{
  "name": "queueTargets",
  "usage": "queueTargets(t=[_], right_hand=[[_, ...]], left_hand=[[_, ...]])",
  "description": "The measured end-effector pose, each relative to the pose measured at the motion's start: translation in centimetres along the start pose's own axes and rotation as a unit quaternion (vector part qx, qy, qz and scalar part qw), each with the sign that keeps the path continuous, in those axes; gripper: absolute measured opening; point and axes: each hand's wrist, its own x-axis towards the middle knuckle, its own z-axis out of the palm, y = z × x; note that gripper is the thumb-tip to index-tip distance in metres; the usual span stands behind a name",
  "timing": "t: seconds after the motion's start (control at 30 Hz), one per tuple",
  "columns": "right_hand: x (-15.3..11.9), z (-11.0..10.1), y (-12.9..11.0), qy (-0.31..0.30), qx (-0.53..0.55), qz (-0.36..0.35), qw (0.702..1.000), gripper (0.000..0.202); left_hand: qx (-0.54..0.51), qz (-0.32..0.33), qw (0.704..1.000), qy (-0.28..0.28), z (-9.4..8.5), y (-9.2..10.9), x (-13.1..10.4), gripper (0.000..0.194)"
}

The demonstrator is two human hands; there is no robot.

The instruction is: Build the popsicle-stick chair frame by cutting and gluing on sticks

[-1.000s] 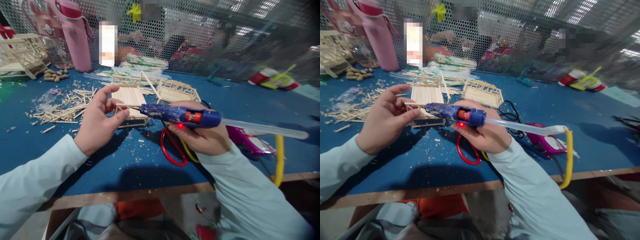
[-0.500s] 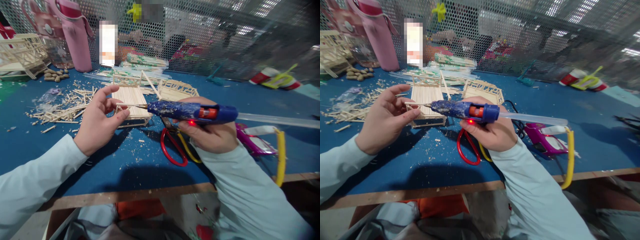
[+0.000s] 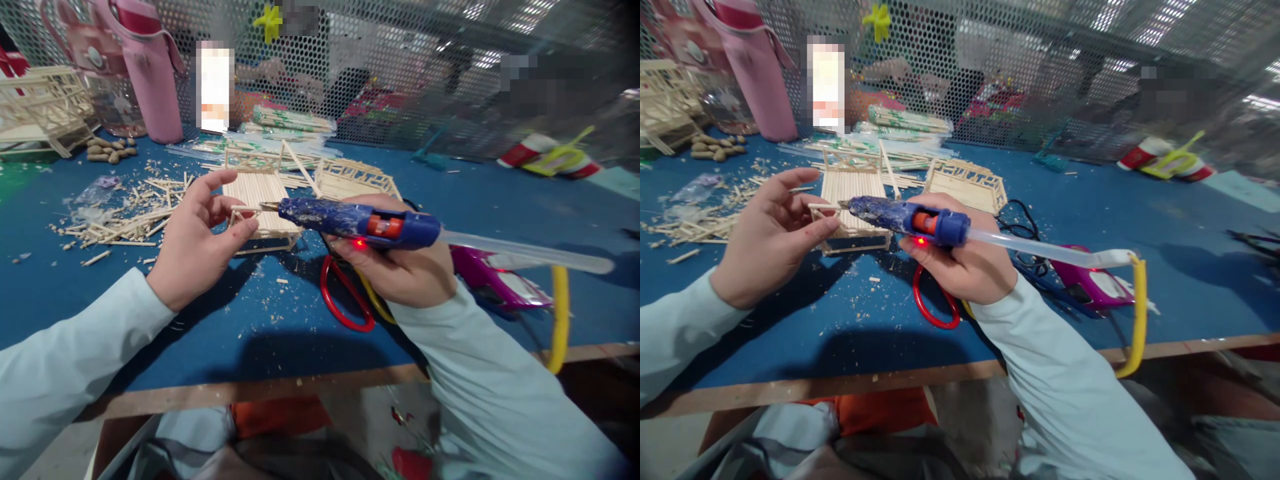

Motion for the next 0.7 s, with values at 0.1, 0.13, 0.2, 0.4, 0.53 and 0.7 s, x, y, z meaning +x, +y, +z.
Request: queueTargets(t=[0.1, 0.13, 0.2, 0.4, 0.53, 0.7], right_hand=[[-0.07, 0.0, 0.0, 0.001, 0.005, -0.004, 1.0, 0.016], [-0.07, 0.02, 0.0, 0.001, 0.009, -0.01, 1.0, 0.018], [-0.08, 0.04, -0.03, 0.005, 0.018, -0.013, 1.0, 0.019], [-0.32, -0.25, -0.11, 0.03, 0.04, 0.03, 0.998, 0.012], [-0.51, -0.22, 0.03, 0.033, 0.068, 0.047, 0.996, 0.013], [-0.53, -0.22, 0.13, 0.027, 0.092, 0.045, 0.994, 0.016]], left_hand=[[-0.003, -0.001, 1.0, 0.005, 0.06, 0.06, -0.05, 0.049], [-0.005, -0.003, 1.0, 0.008, 0.08, 0.11, -0.07, 0.049], [-0.006, -0.009, 1.0, 0.01, 0.12, 0.21, -0.09, 0.05], [-0.005, -0.014, 1.0, 0.009, 0.09, 0.43, -0.12, 0.049], [-0.011, -0.019, 1.0, 0.012, 0.05, 0.58, -0.16, 0.049], [-0.012, -0.024, 1.0, 0.013, 0.02, 0.78, -0.21, 0.05]])
